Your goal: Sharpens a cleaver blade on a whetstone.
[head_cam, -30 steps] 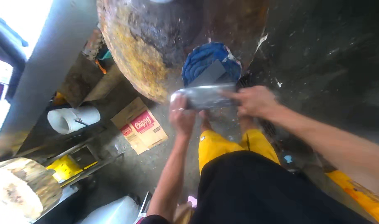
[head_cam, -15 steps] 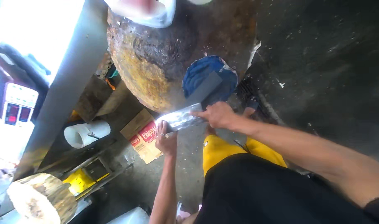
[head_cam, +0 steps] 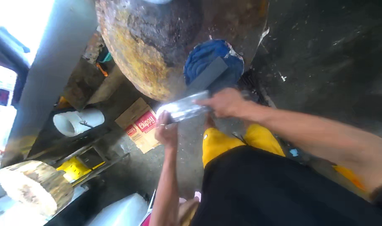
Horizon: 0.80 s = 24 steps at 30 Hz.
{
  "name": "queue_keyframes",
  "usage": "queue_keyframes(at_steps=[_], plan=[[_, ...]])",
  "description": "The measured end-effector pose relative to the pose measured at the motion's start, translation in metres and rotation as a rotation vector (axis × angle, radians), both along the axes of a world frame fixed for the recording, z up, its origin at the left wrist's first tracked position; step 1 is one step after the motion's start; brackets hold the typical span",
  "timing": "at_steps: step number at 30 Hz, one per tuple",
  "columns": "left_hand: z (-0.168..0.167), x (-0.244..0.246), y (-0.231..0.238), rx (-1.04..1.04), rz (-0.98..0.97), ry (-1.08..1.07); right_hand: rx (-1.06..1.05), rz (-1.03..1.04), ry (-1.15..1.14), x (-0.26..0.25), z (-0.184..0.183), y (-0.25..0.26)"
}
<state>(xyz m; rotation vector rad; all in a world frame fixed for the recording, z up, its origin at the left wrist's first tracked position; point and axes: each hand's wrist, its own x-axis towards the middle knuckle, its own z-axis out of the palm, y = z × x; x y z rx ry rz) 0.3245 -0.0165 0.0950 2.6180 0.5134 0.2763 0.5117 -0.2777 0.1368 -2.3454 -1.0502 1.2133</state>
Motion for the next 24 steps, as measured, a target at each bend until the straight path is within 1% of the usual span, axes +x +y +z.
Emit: queue_keyframes(at_steps=[1,2,3,5,8,9,10,11,12,13,14,16,17,18,19,20,21,22,24], plan=[[0.001,-0.01,0.01,0.035,0.077,0.007,0.064,0.044,-0.005,-0.006,-0.004,0.018],[0.002,-0.004,0.007,0.05,0.11,0.005,0.093,0.064,-0.019,-0.003,-0.007,0.023],[0.003,0.007,-0.008,0.036,0.099,-0.019,0.09,0.05,-0.023,-0.001,-0.008,0.009],[0.002,0.049,-0.064,-0.034,-0.025,-0.061,0.018,-0.045,-0.064,0.015,-0.009,-0.058],[-0.007,0.124,-0.164,-0.083,-0.198,-0.109,-0.189,-0.214,-0.187,0.033,0.007,-0.181],[-0.01,0.146,-0.189,-0.103,-0.241,-0.14,-0.241,-0.249,-0.248,0.041,0.016,-0.209],[-0.011,0.161,-0.202,-0.128,-0.269,-0.154,-0.268,-0.265,-0.296,0.05,0.022,-0.222],[-0.011,0.163,-0.201,-0.137,-0.287,-0.142,-0.283,-0.262,-0.306,0.054,0.026,-0.22],[-0.01,0.151,-0.184,-0.119,-0.281,-0.107,-0.285,-0.245,-0.274,0.052,0.028,-0.201],[-0.01,0.13,-0.155,-0.089,-0.251,-0.079,-0.256,-0.214,-0.227,0.046,0.025,-0.17],[-0.008,0.101,-0.114,-0.077,-0.219,-0.056,-0.212,-0.169,-0.174,0.038,0.016,-0.129],[0.002,0.034,-0.03,-0.033,-0.115,0.021,-0.102,-0.058,-0.051,0.015,0.0,-0.035],[0.004,0.009,-0.001,0.01,-0.033,0.034,-0.031,-0.004,-0.021,0.003,-0.006,0.004],[0.007,-0.007,0.015,0.049,0.042,0.048,0.031,0.051,-0.006,-0.007,-0.008,0.029],[0.008,-0.009,0.019,0.069,0.085,0.042,0.072,0.086,-0.008,-0.008,-0.009,0.039],[0.01,-0.002,0.01,0.056,0.092,0.033,0.089,0.084,-0.007,-0.007,-0.009,0.032],[0.011,0.011,-0.01,0.019,0.057,0.015,0.091,0.045,-0.013,-0.003,-0.009,0.008],[0.01,0.031,-0.039,-0.023,-0.008,-0.015,0.064,-0.013,-0.034,0.004,-0.009,-0.028],[-0.001,0.082,-0.11,-0.086,-0.125,-0.099,-0.065,-0.143,-0.125,0.016,-0.004,-0.119]])
